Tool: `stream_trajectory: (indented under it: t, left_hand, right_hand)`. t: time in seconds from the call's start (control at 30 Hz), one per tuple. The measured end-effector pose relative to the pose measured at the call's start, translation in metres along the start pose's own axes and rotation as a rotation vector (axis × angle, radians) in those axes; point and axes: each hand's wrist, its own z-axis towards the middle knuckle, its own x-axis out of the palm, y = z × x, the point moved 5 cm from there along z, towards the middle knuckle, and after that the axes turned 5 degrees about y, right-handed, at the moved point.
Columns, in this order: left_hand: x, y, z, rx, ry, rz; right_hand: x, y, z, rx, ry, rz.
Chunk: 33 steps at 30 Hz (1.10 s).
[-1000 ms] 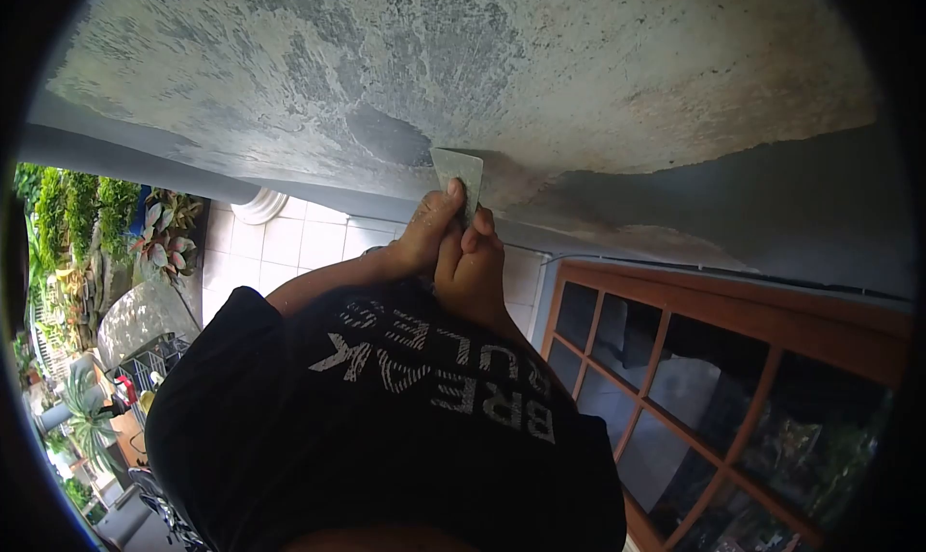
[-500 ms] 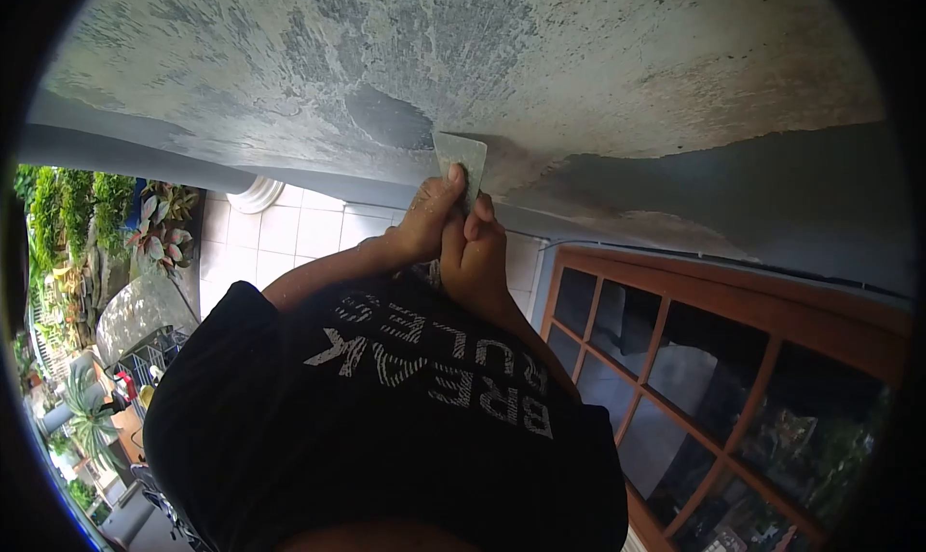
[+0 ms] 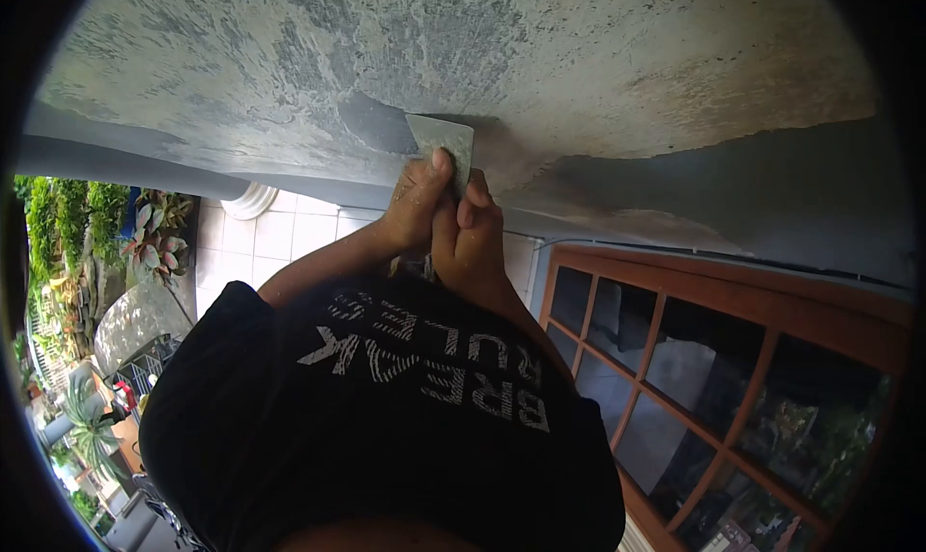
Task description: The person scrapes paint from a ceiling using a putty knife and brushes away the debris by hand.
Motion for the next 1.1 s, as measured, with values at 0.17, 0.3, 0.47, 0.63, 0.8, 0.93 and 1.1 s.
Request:
stream_trajectory:
  t: [0.17, 0.3, 0.47, 0.63, 0.8, 0.93, 1.1]
  left_hand:
    - [-0.006, 0.011, 0.002, -0.097, -0.004, 0.033]
    - [-0.002, 0.019, 0.001, -0.102, -0.011, -0.032]
    - [-0.003, 0.019, -0.001, -0.077, -0.053, -0.020]
    - [0.007, -0.021, 0.011, 0.069, 0.096, 0.031]
    - [-0.004, 0.008, 0.004, -0.052, 0.026, 0.023]
    - [-0.001, -0.011, 0.010, 0.054, 0.089, 0.038]
    - [-0.008, 0.018, 0.002, -0.063, 0.064, -0.008]
  right_hand:
    - [0.008, 0.005, 0.001, -0.070, -0.140, 0.079]
    - [0.005, -0.014, -0.008, 0.153, -0.087, 0.151]
    - [0.007, -0.002, -0.002, 0.032, -0.116, 0.068]
    - [-0.007, 0.032, 0.013, -0.079, -0.066, -0.038]
    - [0.008, -0.007, -0.002, 0.022, -0.151, -0.013]
    - [0.009, 0.000, 0.003, 0.097, -0.144, 0.207]
    - [0.009, 0.001, -0.005, 0.019, -0.195, -0.015]
